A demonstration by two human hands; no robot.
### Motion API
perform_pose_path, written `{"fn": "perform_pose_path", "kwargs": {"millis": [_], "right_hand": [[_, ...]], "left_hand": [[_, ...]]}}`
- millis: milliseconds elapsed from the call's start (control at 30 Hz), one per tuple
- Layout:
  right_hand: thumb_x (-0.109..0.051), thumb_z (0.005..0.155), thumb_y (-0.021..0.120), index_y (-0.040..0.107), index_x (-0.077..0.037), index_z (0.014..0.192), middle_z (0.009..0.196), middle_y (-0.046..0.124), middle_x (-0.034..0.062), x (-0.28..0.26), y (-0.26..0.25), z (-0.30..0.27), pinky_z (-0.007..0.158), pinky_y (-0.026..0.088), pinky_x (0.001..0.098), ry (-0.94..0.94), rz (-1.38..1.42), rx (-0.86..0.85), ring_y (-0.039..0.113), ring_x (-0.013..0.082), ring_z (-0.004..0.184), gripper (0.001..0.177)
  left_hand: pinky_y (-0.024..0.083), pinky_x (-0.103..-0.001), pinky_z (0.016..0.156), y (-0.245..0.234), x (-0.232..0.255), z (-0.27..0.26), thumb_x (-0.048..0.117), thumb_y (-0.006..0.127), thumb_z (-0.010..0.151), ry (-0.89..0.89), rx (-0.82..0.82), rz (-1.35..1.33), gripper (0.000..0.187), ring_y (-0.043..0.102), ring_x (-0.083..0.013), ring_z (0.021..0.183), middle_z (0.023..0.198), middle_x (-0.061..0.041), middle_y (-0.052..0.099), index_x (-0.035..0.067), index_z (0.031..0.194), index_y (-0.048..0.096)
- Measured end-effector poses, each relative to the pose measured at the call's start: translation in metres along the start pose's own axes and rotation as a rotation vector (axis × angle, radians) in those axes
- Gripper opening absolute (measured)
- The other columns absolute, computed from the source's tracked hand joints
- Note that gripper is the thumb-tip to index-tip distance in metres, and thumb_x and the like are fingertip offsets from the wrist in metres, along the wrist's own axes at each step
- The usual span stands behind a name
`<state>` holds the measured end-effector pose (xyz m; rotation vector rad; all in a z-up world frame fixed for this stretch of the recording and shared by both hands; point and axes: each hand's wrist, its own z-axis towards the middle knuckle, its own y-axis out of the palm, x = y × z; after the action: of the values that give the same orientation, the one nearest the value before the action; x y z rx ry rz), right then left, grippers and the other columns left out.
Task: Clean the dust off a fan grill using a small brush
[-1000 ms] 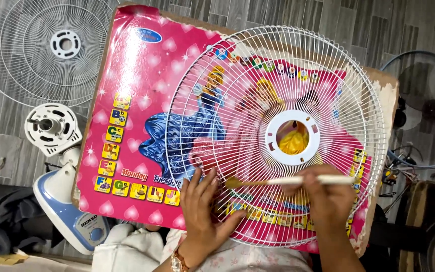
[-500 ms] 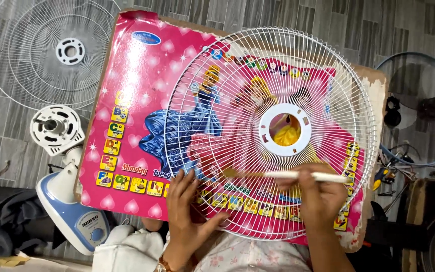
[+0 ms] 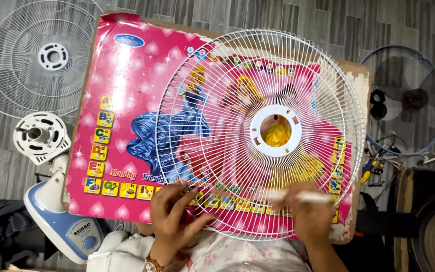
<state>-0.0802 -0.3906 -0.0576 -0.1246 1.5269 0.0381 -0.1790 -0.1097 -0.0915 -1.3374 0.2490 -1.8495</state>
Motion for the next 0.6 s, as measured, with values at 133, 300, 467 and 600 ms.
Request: {"fn": "perform_pose_path", "kwargs": {"millis": [133, 300, 467, 600], "right_hand": [[-0.012, 0.101, 0.062, 0.062, -0.007, 0.098, 0.076, 0.064, 0.0039, 0.01, -0.02, -0.004, 0.046, 0.055, 0.0215, -0.083, -0.154, 0.299, 0.061, 0.0115, 0.054, 0.006], [-0.016, 0.101, 0.063, 0.065, -0.007, 0.105, 0.078, 0.071, 0.0061, 0.007, -0.001, -0.021, 0.046, 0.065, 0.0227, -0.133, -0.028, 0.084, 0.074, 0.0147, 0.057, 0.009], [-0.012, 0.091, 0.049, 0.069, 0.001, 0.087, 0.09, 0.074, 0.0242, 0.003, -0.01, -0.023, 0.063, 0.067, 0.0469, -0.014, 0.37, 0.043, 0.074, 0.0352, 0.069, 0.024], [-0.006, 0.099, 0.062, 0.062, 0.001, 0.102, 0.082, 0.069, 0.0158, 0.008, -0.004, -0.033, 0.057, 0.072, 0.0317, -0.068, 0.023, 0.04, 0.078, 0.0267, 0.066, 0.008]], "left_hand": [[0.052, -0.047, 0.105, 0.005, -0.006, -0.01, 0.052, 0.091, 0.068, 0.102, 0.054, 0.084, 0.064, 0.064, -0.0313, 0.12, 0.121, -0.007, 0.067, 0.012, 0.115, 0.073], [0.057, -0.039, 0.086, 0.002, -0.008, -0.017, 0.041, 0.09, 0.074, 0.239, 0.104, 0.145, 0.038, 0.069, -0.0248, 0.103, 0.103, 0.0, 0.072, 0.015, 0.099, 0.078], [0.059, -0.034, 0.079, -0.002, -0.007, -0.018, 0.034, 0.086, 0.08, 0.299, 0.096, 0.142, 0.027, 0.071, -0.0225, 0.102, 0.104, 0.001, 0.076, 0.016, 0.098, 0.079], [0.059, -0.036, 0.079, -0.003, -0.007, -0.018, 0.035, 0.083, 0.083, 0.299, 0.079, 0.125, 0.028, 0.072, -0.0247, 0.102, 0.104, -0.001, 0.076, 0.014, 0.101, 0.079]]}}
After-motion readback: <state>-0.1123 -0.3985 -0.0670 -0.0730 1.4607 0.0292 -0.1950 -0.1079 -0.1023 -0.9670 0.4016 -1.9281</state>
